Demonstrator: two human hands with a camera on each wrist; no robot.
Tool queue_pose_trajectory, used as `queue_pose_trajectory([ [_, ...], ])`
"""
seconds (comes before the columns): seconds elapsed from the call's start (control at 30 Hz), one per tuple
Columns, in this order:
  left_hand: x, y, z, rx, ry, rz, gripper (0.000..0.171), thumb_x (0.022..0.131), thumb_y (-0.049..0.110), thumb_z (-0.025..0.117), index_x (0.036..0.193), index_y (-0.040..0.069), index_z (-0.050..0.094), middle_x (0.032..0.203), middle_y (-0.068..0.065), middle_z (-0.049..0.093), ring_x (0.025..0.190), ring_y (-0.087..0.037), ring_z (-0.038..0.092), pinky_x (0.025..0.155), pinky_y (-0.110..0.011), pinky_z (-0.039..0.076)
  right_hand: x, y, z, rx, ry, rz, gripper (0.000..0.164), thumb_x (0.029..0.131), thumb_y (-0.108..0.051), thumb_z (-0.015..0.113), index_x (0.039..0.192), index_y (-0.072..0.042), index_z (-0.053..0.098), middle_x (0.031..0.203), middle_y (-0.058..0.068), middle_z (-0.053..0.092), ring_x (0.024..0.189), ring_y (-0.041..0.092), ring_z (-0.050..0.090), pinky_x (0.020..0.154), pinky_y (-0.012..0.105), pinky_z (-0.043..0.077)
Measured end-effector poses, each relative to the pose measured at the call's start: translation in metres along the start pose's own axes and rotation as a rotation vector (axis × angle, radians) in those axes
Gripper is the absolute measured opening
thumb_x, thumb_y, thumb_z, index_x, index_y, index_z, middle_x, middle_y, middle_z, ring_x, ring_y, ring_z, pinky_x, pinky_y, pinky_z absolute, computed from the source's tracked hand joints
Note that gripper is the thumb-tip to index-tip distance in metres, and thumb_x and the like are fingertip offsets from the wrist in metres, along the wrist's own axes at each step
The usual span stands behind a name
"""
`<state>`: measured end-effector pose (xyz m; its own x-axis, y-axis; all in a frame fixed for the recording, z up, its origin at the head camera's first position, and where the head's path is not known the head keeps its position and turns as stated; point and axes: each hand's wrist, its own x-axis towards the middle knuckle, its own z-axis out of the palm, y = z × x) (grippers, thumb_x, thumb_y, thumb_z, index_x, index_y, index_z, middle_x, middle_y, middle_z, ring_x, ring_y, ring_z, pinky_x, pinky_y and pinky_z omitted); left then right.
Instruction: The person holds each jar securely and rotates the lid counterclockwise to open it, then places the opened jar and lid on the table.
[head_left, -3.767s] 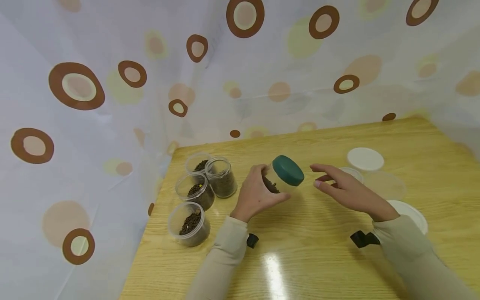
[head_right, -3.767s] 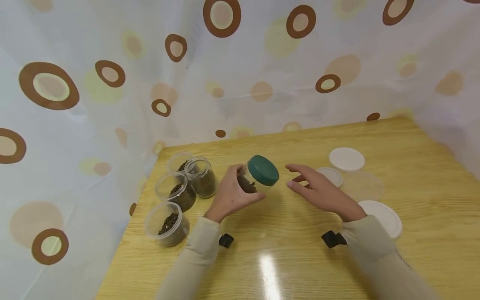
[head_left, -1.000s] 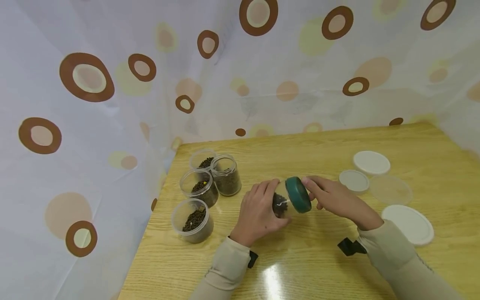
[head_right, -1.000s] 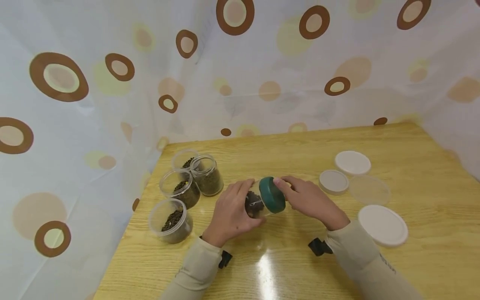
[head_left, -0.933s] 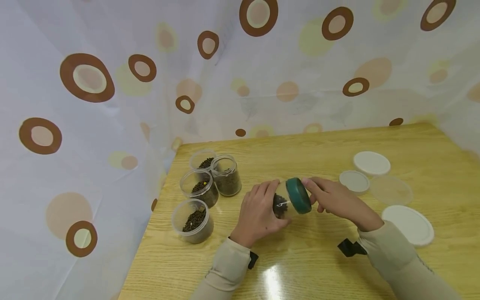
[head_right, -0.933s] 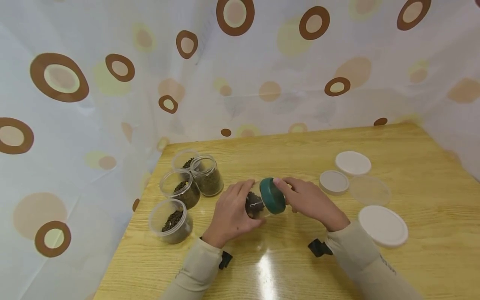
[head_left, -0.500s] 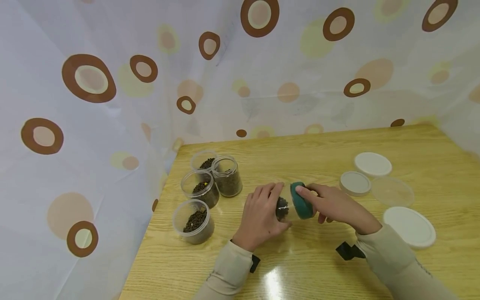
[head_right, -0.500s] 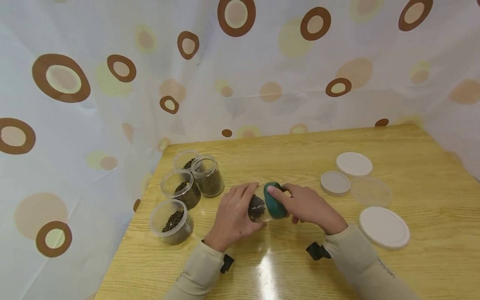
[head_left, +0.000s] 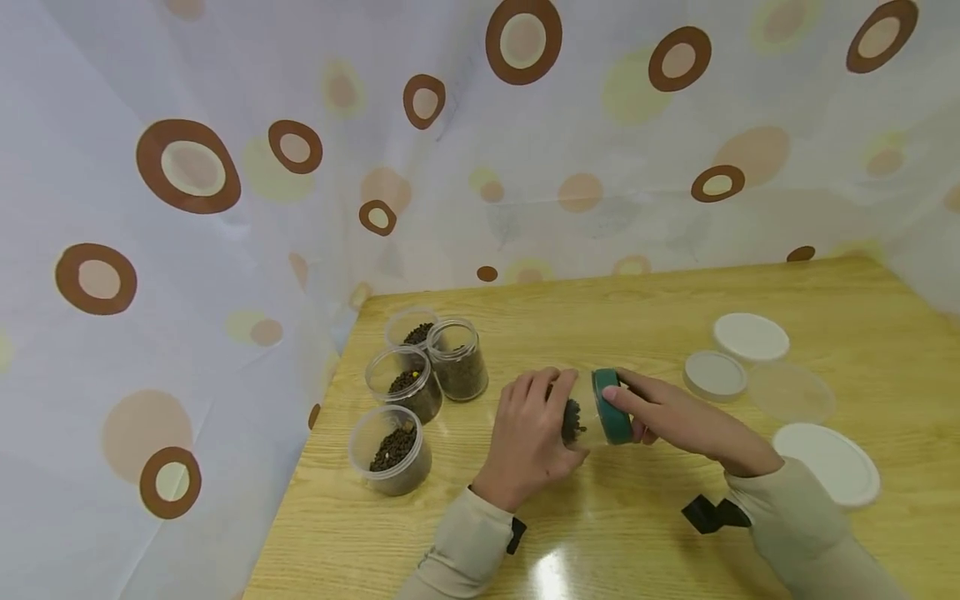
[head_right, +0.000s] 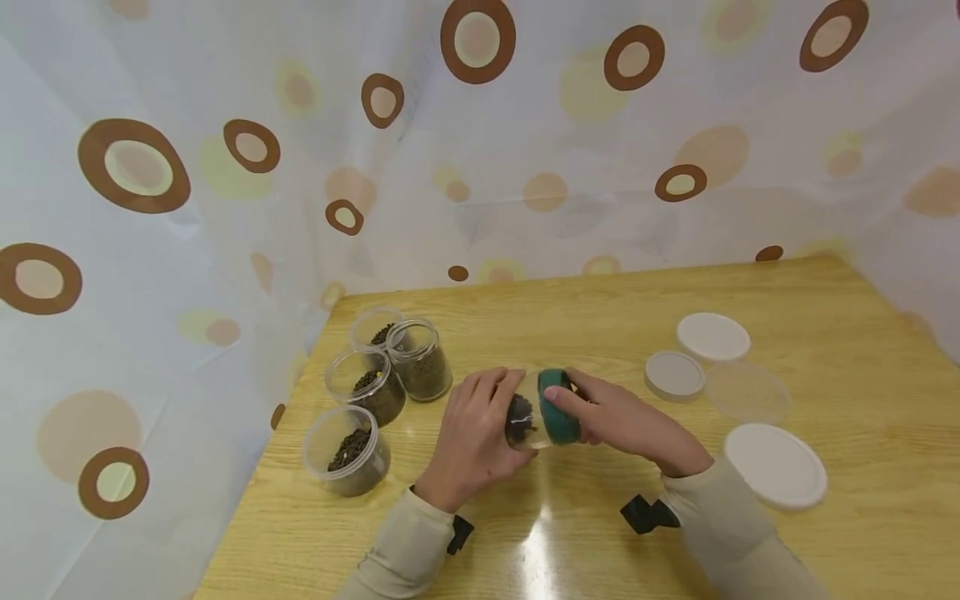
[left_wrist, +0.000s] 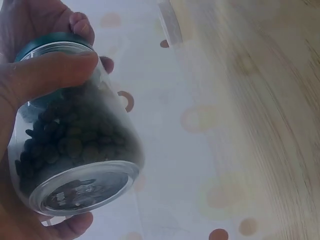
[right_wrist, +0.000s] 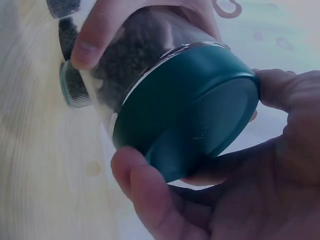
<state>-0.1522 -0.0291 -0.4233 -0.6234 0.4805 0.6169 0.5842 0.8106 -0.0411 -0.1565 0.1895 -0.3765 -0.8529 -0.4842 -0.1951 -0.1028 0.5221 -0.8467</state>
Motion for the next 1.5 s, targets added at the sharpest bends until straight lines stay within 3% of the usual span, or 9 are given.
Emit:
queue_pose_trajectory([
  [0.17,0.000,-0.001,-0.005,-0.031,0.007,-0.007,0.083,0.063,0.047,0.085,0.134,0.016,0.054,0.122,-0.003,0.063,0.110,-0.021,0.061,0.092,-0.039,0.053,-0.005,-0.002,-0.002,-0.089,0.022,-0.095,0.070,0.106,-0.037,0.044,0.159,-0.003,0.014,0.122,0.020,0.056,0.090,0.021,0.057,0.075,0.031,0.051],
  [0.27,-0.001,-0.004,-0.007,-0.080,-0.020,-0.024,0.087,0.061,0.049,0.087,0.134,0.013,0.055,0.123,-0.004,0.064,0.111,-0.022,0.062,0.091,-0.039,0.054,-0.007,-0.002,0.000,-0.173,0.034,-0.207,0.072,0.104,-0.033,0.050,0.159,-0.005,0.013,0.137,0.025,0.046,0.098,0.021,0.056,0.076,0.028,0.051],
  [0.47,-0.005,-0.005,-0.006,-0.138,-0.094,-0.066,0.093,0.060,0.054,0.088,0.137,0.013,0.055,0.126,-0.002,0.064,0.112,-0.021,0.063,0.089,-0.038,0.056,-0.008,0.000,0.003,-0.262,0.039,-0.344,0.074,0.101,-0.027,0.057,0.158,-0.003,0.017,0.146,0.027,0.040,0.106,0.022,0.056,0.078,0.025,0.052],
  [0.83,-0.007,-0.005,-0.005,-0.175,-0.123,-0.102,0.093,0.063,0.053,0.087,0.140,0.014,0.052,0.130,-0.002,0.063,0.119,-0.021,0.060,0.090,-0.040,0.055,-0.008,-0.001,0.002,-0.249,0.055,-0.230,0.075,0.100,-0.036,0.057,0.159,-0.010,0.018,0.145,0.025,0.043,0.104,0.023,0.058,0.075,0.027,0.051],
  [0.97,-0.008,-0.005,-0.005,-0.182,-0.114,-0.107,0.094,0.062,0.054,0.088,0.140,0.015,0.052,0.131,-0.002,0.063,0.120,-0.021,0.060,0.091,-0.041,0.055,-0.009,-0.001,0.003,-0.218,0.063,-0.163,0.070,0.104,-0.038,0.047,0.160,-0.010,0.015,0.154,0.026,0.036,0.121,0.037,0.058,0.086,0.041,0.055],
  [1.03,-0.009,-0.005,-0.005,-0.181,-0.104,-0.105,0.094,0.061,0.054,0.088,0.140,0.015,0.052,0.131,-0.002,0.063,0.119,-0.021,0.060,0.090,-0.041,0.055,-0.009,-0.002,0.003,-0.233,0.096,-0.129,0.067,0.106,-0.040,0.042,0.159,-0.008,0.018,0.151,0.027,0.042,0.121,0.040,0.059,0.089,0.049,0.054],
  [1.13,-0.009,-0.005,-0.004,-0.176,-0.093,-0.104,0.094,0.061,0.053,0.088,0.139,0.015,0.053,0.130,-0.002,0.063,0.118,-0.021,0.061,0.089,-0.040,0.055,-0.009,-0.003,0.004,-0.246,0.136,-0.060,0.065,0.106,-0.044,0.038,0.157,-0.007,0.025,0.136,0.026,0.058,0.110,0.035,0.066,0.084,0.049,0.055],
  [1.23,-0.009,-0.005,-0.004,-0.167,-0.084,-0.104,0.095,0.060,0.052,0.089,0.139,0.015,0.053,0.129,-0.002,0.064,0.117,-0.021,0.061,0.088,-0.040,0.055,-0.009,-0.003,0.004,-0.237,0.143,0.007,0.064,0.106,-0.047,0.037,0.153,-0.005,0.033,0.119,0.020,0.068,0.091,0.024,0.069,0.072,0.039,0.055],
  [1.5,-0.010,-0.002,-0.004,-0.118,-0.083,-0.084,0.094,0.061,0.053,0.089,0.139,0.015,0.053,0.128,-0.002,0.064,0.117,-0.021,0.061,0.087,-0.040,0.055,-0.007,-0.006,0.008,-0.191,0.109,0.105,0.069,0.103,-0.055,0.037,0.151,-0.005,0.037,0.093,0.008,0.069,0.069,0.018,0.065,0.061,0.033,0.048],
])
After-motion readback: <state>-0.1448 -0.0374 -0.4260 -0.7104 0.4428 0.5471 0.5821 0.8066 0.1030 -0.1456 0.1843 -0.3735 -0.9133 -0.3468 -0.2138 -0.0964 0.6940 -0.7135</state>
